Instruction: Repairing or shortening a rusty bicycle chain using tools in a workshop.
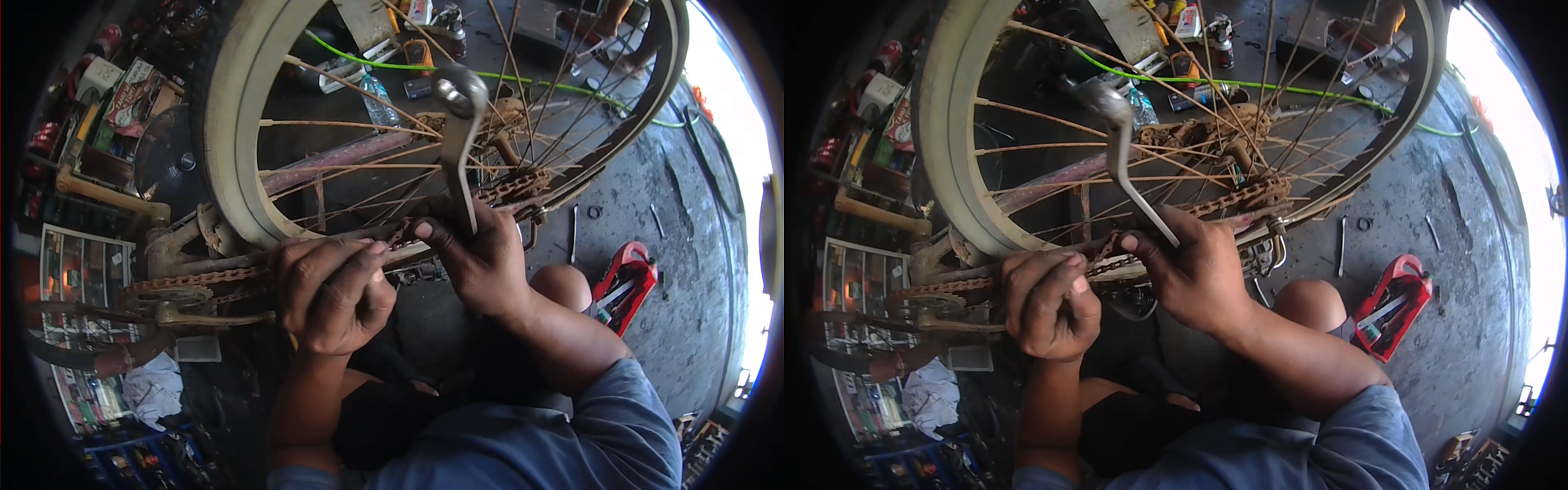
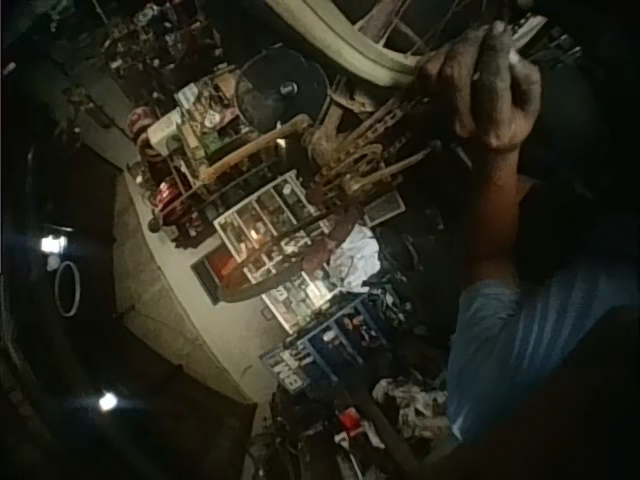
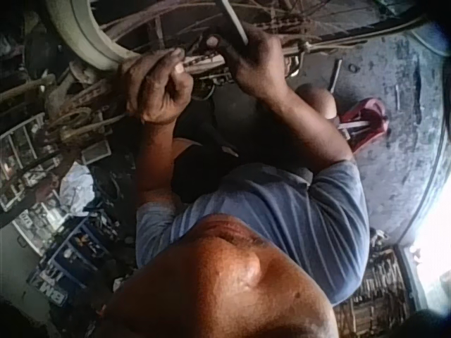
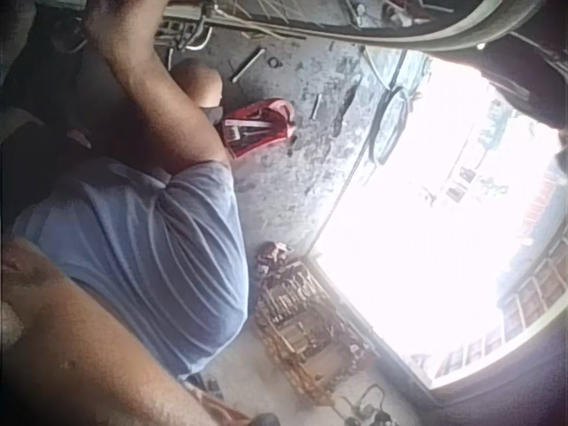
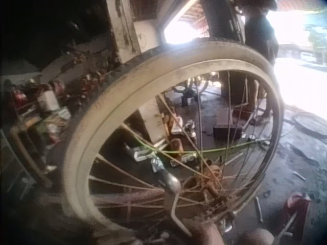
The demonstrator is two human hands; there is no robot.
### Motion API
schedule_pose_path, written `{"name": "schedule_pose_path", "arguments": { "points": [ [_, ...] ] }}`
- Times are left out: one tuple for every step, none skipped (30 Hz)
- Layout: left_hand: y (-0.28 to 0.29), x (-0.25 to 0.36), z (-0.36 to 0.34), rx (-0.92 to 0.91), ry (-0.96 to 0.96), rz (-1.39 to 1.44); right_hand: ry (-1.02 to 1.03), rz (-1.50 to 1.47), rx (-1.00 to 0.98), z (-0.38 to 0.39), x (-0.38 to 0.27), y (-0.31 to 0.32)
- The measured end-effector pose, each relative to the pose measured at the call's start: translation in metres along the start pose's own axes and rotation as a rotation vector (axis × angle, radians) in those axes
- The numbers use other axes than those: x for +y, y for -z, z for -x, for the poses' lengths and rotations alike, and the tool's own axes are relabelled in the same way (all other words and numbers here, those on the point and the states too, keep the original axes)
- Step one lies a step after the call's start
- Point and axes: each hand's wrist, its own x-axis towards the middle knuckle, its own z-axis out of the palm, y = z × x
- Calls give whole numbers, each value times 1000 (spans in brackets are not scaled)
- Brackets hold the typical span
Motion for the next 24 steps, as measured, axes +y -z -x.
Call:
{"name": "schedule_pose_path", "arguments": {
  "points": [
    [0,0,-1,37,20,16,13,53,3,-1,-2,0],
    [-3,1,-2,79,47,71,5,86,24,-2,-2,0],
    [-7,0,-2,63,39,78,-3,74,36,-2,-4,0],
    [-10,-1,-1,89,31,91,-32,76,41,-3,-7,0],
    [-11,-1,-1,115,23,103,-61,77,45,-3,-10,1],
    [-8,1,-4,100,15,109,-28,121,58,-3,-12,1],
    [-3,4,-8,-2,7,42,-35,110,69,-5,-10,0],
    [0,6,-11,-99,-1,-26,0,60,85,-6,-7,-2],
    [-1,6,-11,-108,-10,-21,35,11,101,-6,-5,-2],
    [-3,6,-9,-103,5,-40,8,47,61,-5,-6,-1],
    [-5,6,-7,-99,22,-62,6,39,68,-5,-5,0],
    [-6,5,-6,-106,15,-60,3,72,51,-5,-6,0],
    [-6,5,-5,-101,25,-69,1,105,32,-6,-6,0],
    [-7,5,-4,-93,36,-76,0,100,39,-5,-6,1],
    [-8,5,-4,-97,30,-73,-14,100,31,-5,-7,1],
    [-8,4,-4,-88,36,-80,-28,100,22,-5,-7,2],
    [-9,5,-4,-78,43,-88,-28,99,26,-6,-6,1],
    [-10,4,-3,-79,40,-85,0,56,54,-6,-3,0],
    [-12,4,-3,-71,18,-109,28,15,81,-7,-2,0],
    [-12,4,-3,-62,-3,-137,30,13,82,-7,-2,-1],
    [-11,6,-4,-61,-5,-137,16,21,78,-7,-3,0],
    [-11,8,-6,-77,-42,-167,3,30,75,-7,-3,0],
    [-10,9,-7,-91,-79,-200,5,30,75,-8,-5,0],
    [-12,8,-5,-81,-99,-210,2,42,69,-7,-7,-1]
  ]
}}
